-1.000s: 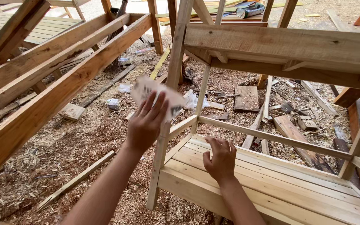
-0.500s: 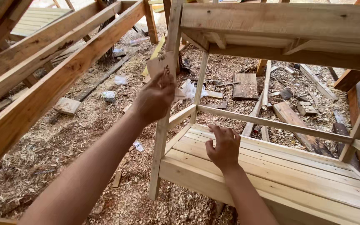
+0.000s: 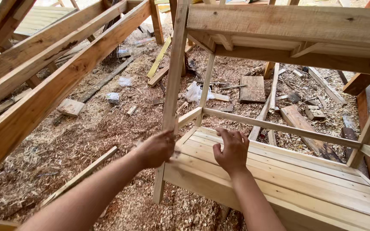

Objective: The person sands a wooden shelving unit with sandpaper, then applies wood glue to a joint and smooths it with a finger. The work occurs in a woodshop with sawdust on the floor and tools on a bench.

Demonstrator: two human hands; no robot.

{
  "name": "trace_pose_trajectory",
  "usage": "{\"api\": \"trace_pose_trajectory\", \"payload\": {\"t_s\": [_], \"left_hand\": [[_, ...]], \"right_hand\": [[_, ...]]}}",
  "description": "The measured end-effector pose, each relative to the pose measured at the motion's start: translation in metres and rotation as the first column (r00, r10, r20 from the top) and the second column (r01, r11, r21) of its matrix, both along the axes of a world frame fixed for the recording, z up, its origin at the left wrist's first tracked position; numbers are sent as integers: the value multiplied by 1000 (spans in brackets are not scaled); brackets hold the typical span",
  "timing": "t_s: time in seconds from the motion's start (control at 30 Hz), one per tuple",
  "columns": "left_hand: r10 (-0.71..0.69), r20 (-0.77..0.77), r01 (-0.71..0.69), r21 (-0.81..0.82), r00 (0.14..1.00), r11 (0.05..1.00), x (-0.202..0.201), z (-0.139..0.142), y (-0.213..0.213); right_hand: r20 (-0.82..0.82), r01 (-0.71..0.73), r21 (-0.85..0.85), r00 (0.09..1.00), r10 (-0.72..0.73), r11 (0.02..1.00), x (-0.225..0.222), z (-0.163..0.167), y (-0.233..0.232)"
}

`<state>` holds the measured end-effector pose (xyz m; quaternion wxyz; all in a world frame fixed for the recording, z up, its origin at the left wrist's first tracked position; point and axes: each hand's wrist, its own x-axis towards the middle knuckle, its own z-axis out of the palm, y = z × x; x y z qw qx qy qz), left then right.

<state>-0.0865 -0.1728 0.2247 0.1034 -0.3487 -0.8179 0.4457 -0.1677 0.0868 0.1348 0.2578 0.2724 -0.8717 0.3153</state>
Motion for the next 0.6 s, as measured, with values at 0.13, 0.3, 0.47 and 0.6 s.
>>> {"api": "trace_pose_trajectory", "payload": {"t_s": [0.13, 0.3, 0.47, 0.6], "left_hand": [[-112, -107, 143, 352, 988, 925, -43, 22, -32], [5, -497, 290, 514, 868, 807, -56, 15, -41], [236, -211, 103, 910, 949, 402, 83, -145, 3], [519, -89, 57, 995, 850, 78, 82, -171, 34]], "right_hand": [[-29, -3, 17, 1000, 3, 1000, -1, 2, -1], [-17, -36, 1, 999, 36, 999, 1, 3, -3], [-10, -29, -41, 1000, 29, 999, 3, 2, -2], [-4, -36, -51, 999, 36, 998, 3, 2, -7]]}}
